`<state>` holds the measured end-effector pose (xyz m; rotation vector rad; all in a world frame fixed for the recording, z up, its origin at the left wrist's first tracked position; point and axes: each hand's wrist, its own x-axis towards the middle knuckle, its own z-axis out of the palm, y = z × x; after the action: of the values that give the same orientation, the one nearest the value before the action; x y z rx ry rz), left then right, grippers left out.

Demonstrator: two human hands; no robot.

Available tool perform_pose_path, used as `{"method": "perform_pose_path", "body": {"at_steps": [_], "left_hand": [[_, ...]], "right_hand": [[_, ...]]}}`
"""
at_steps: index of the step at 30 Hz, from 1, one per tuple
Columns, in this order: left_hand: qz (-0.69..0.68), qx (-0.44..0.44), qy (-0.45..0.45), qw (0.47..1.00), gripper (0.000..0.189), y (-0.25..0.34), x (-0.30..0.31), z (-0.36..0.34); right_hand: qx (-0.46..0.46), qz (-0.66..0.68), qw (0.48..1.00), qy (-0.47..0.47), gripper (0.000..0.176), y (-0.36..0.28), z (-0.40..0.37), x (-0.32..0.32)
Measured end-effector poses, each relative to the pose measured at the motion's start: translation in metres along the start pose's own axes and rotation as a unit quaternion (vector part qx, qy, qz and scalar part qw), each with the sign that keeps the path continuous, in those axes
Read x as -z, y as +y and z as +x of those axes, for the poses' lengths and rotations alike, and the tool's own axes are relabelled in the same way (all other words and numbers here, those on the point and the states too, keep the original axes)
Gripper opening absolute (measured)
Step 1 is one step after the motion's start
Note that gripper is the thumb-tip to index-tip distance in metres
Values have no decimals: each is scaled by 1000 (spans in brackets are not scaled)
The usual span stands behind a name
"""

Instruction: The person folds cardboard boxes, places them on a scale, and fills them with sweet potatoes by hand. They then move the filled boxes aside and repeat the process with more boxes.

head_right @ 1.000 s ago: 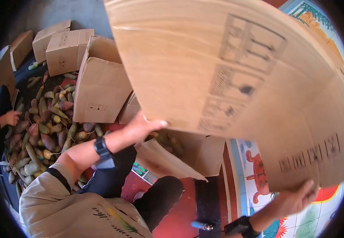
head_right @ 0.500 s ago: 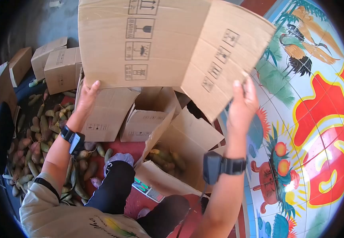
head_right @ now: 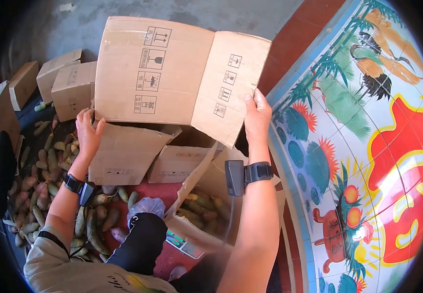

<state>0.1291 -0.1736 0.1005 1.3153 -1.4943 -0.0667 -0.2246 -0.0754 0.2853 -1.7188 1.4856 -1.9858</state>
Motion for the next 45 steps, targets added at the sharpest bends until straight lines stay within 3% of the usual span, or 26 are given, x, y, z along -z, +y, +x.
{"method": "perform_pose_path", "body": {"at_steps": [3, 6, 8, 12, 13, 18, 21, 23, 26, 29, 30, 32, 33, 35, 36, 38, 41, 42, 44, 45], "left_hand": [[63, -55, 37, 996, 53, 11, -2, 0], [69, -100, -11, 993, 49, 5, -9, -3], [129, -127, -72, 981, 47, 8, -2, -3], [124, -116, -95, 981, 46, 3, 1, -5], [126, -139, -64, 980, 46, 3, 2, -6], [133, -164, -39, 977, 45, 4, 4, -10], [153, -175, -21, 972, 45, 5, 9, -15], [138, -201, -15, 970, 43, 18, 16, -21], [109, -241, -9, 964, 40, 41, 17, -36], [-53, -303, -112, 945, 32, 70, 8, -59], [-59, -307, -116, 943, 32, 79, 1, -68], [-186, -248, -274, 910, 29, 95, -14, -86], [-189, -253, -277, 908, 29, 104, -24, -92], [-264, -133, -404, 865, 31, 119, -43, -104], [-263, -137, -406, 864, 31, 125, -53, -108], [-252, -67, -496, 828, 40, 137, -73, -109], [-140, -53, -573, 806, 40, 156, -92, -101], [-137, -56, -576, 804, 40, 158, -99, -103], [-206, 38, -612, 762, 40, 159, -111, -108], [-192, 46, -644, 739, 38, 161, -114, -105]], "right_hand": [[26, -51, 998, -36, 31, 20, 11, -2], [53, -194, 976, -80, 34, 46, 18, -17], [48, -271, 961, -35, 33, 49, 13, -36], [53, -312, 948, -10, 35, 42, 10, -50], [44, -346, 937, -9, 37, 36, 5, -51], [41, -427, 903, -19, 42, 15, -25, -25], [113, -504, 852, -79, 35, -8, -59, 19], [65, -557, 820, -116, 33, -22, -87, 59], [-66, -650, 751, -99, 33, -20, -135, 137], [-214, -727, 648, -70, 40, -20, -188, 201], [-221, -729, 644, -66, 40, -21, -204, 215], [-335, -696, 632, -66, 47, -21, -234, 238], [-339, -696, 631, -60, 47, -12, -252, 256], [-327, -639, 694, -50, 49, 15, -283, 286], [-330, -638, 695, -47, 49, 22, -289, 293], [-476, -388, 789, -5, 45, 29, -294, 296], [-540, -328, 775, 6, 43, 20, -283, 283], [-543, -325, 774, 9, 43, 15, -277, 278], [-574, -367, 730, -45, 43, 7, -268, 272], [-581, -363, 728, -40, 43, 6, -267, 271]]}}
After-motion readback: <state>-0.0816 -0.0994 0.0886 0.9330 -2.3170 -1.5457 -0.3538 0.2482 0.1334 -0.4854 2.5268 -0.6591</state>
